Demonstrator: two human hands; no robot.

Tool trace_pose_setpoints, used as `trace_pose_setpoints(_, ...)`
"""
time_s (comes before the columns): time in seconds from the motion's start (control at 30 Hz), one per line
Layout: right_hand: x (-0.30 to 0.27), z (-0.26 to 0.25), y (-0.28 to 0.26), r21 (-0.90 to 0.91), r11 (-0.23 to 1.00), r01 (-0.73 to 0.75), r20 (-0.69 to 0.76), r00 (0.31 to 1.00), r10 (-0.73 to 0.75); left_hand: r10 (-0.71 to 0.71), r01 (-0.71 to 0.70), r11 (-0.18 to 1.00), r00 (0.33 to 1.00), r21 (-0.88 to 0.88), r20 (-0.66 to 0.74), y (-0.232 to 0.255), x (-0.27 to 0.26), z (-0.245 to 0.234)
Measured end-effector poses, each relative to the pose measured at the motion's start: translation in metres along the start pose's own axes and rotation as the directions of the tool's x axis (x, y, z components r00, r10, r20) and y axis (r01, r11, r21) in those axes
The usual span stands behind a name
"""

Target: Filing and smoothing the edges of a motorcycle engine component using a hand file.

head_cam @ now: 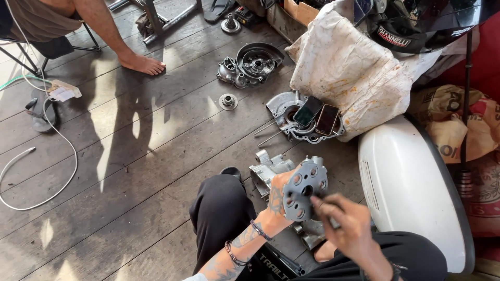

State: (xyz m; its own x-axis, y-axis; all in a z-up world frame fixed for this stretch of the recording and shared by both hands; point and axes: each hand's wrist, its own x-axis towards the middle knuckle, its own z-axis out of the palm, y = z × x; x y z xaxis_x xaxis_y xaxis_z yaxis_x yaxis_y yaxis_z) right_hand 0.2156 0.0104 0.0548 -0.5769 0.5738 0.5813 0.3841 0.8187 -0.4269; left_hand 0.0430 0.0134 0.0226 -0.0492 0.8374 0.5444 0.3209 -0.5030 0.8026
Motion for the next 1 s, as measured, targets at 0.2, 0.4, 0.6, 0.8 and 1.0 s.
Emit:
trace_pose_setpoints(0.2, -0.004, -0.014, 0.022, -0.043, 0.999, 0.027, 0.122, 0.992, -0.021, -0.039, 0.048, 0.997, 0.987, -0.054, 0.159, 0.016, 0.002, -0.002)
trace_pose_setpoints(0.4, -0.009, -0.022, 0.056, -0.099, 0.992, -0.081, 0.011, 0.996, 0.083, 0.002, -0.031, 0.991, 0.978, 0.134, 0.21, 0.004, -0.006, 0.009)
trace_pose_setpoints(0.6, -0.001, -0.022, 0.049, -0.113, 0.991, -0.067, -0.02, 0.998, 0.065, 0.007, -0.028, 0.993, 0.984, 0.117, 0.178, -0.009, -0.014, 0.012)
trace_pose_setpoints(0.8, -0.002, -0.004, 0.026, -0.05, 0.998, 0.037, 0.023, 0.999, -0.036, -0.034, 0.032, 0.999, 0.983, 0.012, 0.178, 0.008, -0.002, -0.004)
trace_pose_setpoints(1.0, 0.006, -0.003, 0.031, -0.076, 0.995, 0.072, -0.019, 0.997, -0.074, -0.184, 0.175, 0.983, 0.954, 0.059, 0.238, 0.017, 0.002, -0.01)
